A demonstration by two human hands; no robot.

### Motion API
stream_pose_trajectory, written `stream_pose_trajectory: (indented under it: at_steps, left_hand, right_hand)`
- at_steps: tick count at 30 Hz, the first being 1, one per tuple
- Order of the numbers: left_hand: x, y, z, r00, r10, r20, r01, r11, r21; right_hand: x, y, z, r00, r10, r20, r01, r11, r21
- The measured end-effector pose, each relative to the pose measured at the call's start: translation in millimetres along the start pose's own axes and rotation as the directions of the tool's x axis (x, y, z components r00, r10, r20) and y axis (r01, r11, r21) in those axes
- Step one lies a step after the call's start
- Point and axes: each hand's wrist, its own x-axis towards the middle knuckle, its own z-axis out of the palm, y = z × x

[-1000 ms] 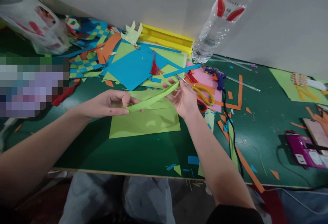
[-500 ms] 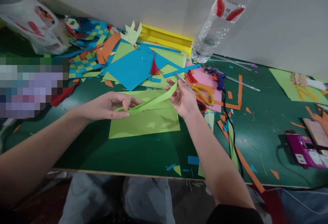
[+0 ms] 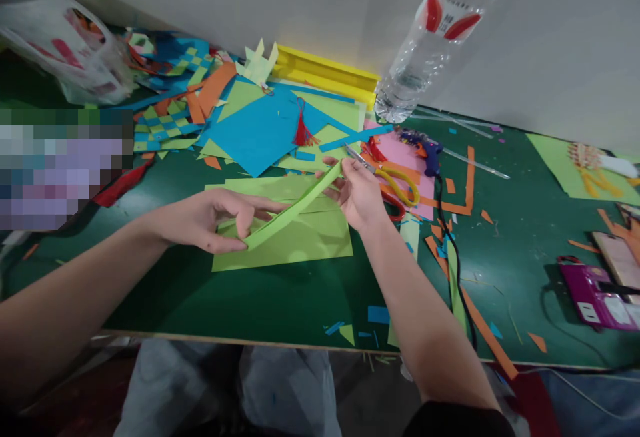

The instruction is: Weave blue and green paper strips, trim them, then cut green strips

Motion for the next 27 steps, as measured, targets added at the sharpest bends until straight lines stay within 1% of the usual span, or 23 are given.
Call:
stream_pose_trajectory:
  at_steps: [8, 13, 16, 19, 23, 27]
  left_hand:
    - [2.0, -0.6, 1.7, 1.0, 0.002, 0.021, -0.001, 0.997, -0.078]
    - [1.5, -1.8, 0.7, 0.997, 0.025, 0.078, -0.02, 0.997, -0.074]
    - [1.1, -2.5, 0.1, 0.996, 0.012, 0.09, -0.006, 0.998, -0.061]
    - [0.9, -2.7, 0.0, 0.997, 0.0, 0.071, 0.004, 0.998, -0.057]
    - [0.7, -2.0, 0.0, 1.0, 0.004, 0.019, -0.003, 0.998, -0.068]
    - [0.3, -5.1, -1.8, 1.0, -0.013, -0.023, 0.011, 0.995, -0.096]
  right_hand:
    - [1.7, 4.2, -4.0, 0.998, -0.061, 0.003, 0.062, 0.995, -0.084]
    - [-0.3, 3.7, -1.9, 1.0, -0.018, 0.005, 0.018, 0.997, -0.078]
    - [-0.2, 4.2, -1.6, 1.0, 0.008, 0.009, -0.008, 0.998, -0.059]
    - [0.2, 4.3, -1.7, 1.0, 0.014, -0.017, -0.015, 0.998, -0.058]
    - [0.7, 3.1, -2.0, 0.998, -0.015, -0.06, 0.012, 0.999, -0.049]
    - [1.8, 0.8, -3.3, 0.997, -0.037, -0.064, 0.035, 0.999, -0.037]
